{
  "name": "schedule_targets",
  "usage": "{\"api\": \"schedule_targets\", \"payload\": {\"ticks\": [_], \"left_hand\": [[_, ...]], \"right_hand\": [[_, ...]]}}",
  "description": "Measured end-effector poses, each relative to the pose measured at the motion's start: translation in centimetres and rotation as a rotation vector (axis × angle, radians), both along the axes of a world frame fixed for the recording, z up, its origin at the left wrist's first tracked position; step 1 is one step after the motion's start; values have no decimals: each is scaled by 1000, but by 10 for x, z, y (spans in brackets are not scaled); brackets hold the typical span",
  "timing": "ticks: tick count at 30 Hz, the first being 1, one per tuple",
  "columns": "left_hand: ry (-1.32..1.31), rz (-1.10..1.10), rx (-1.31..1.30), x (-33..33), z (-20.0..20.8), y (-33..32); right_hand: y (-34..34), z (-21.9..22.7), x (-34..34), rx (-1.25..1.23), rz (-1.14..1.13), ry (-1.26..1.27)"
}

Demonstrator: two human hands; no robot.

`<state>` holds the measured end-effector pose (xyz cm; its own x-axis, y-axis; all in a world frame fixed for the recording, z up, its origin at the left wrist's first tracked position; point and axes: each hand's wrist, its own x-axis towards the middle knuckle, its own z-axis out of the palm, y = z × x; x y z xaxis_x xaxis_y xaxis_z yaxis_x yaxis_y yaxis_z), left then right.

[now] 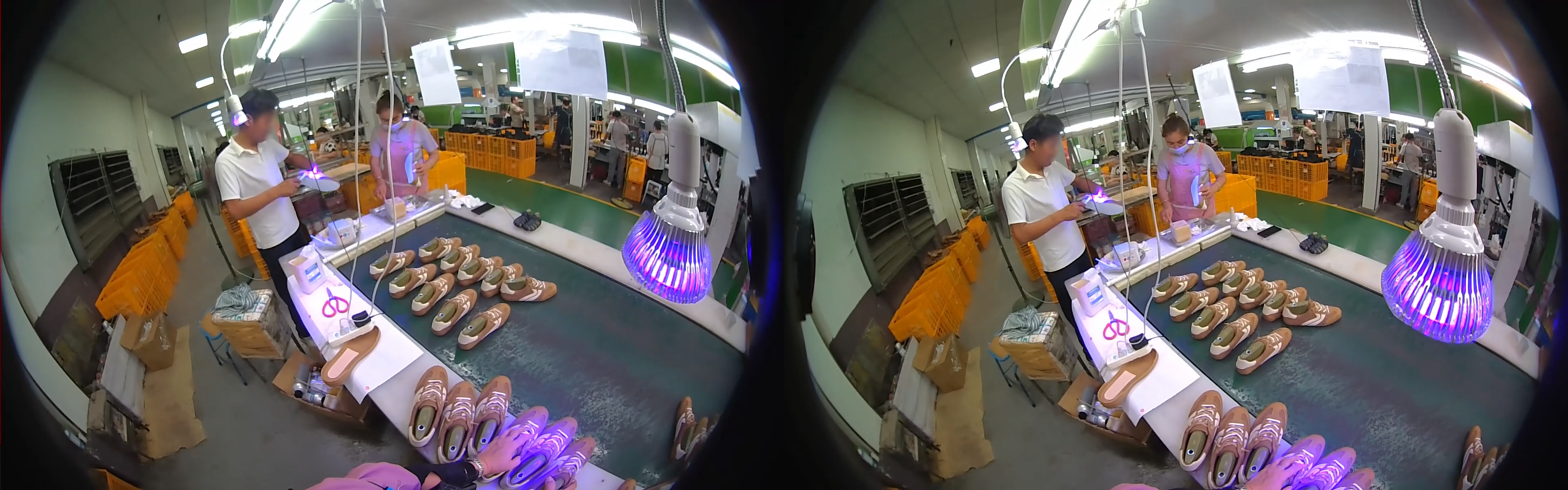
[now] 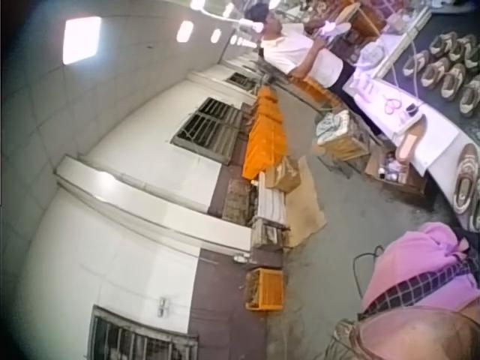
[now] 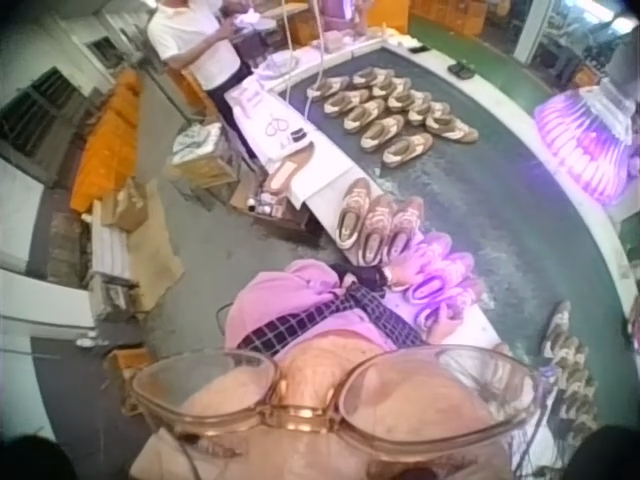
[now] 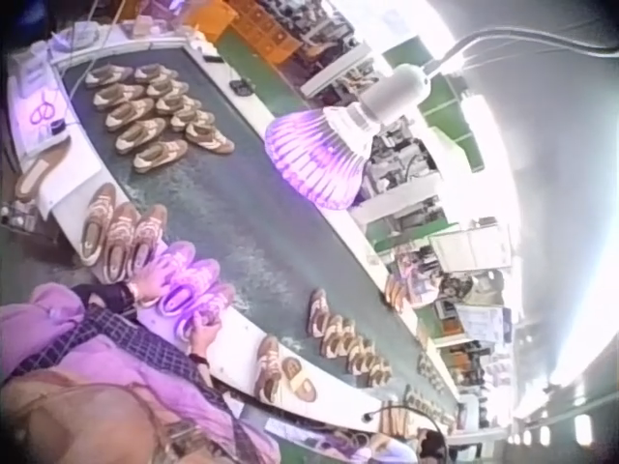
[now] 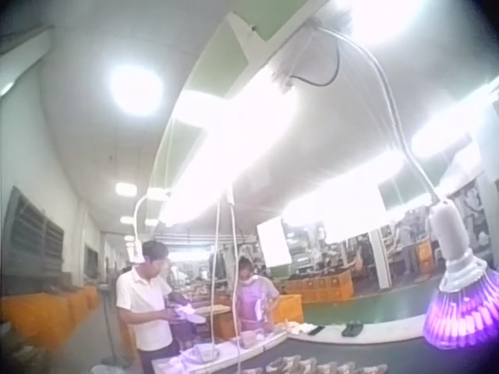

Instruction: Apply adhesive or sealant to shoe components and inspect quality on a factory assembly line.

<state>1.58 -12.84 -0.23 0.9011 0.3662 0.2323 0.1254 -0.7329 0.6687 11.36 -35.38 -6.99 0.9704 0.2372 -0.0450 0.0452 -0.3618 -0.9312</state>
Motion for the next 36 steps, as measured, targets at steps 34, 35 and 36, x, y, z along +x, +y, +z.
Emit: {"api": "schedule_targets", "payload": {"ticks": [34, 35, 36], "left_hand": [[15, -5, -40, -1, 5, 1], [60, -5, -49, -1, 6, 0], [59, -4, -50, 0, 5, 1]], "right_hand": [[18, 57, -15, -77, -85, 20], [18, 58, -16, -74, -79, 21], [17, 58, -15, -66, -81, 19]]}}
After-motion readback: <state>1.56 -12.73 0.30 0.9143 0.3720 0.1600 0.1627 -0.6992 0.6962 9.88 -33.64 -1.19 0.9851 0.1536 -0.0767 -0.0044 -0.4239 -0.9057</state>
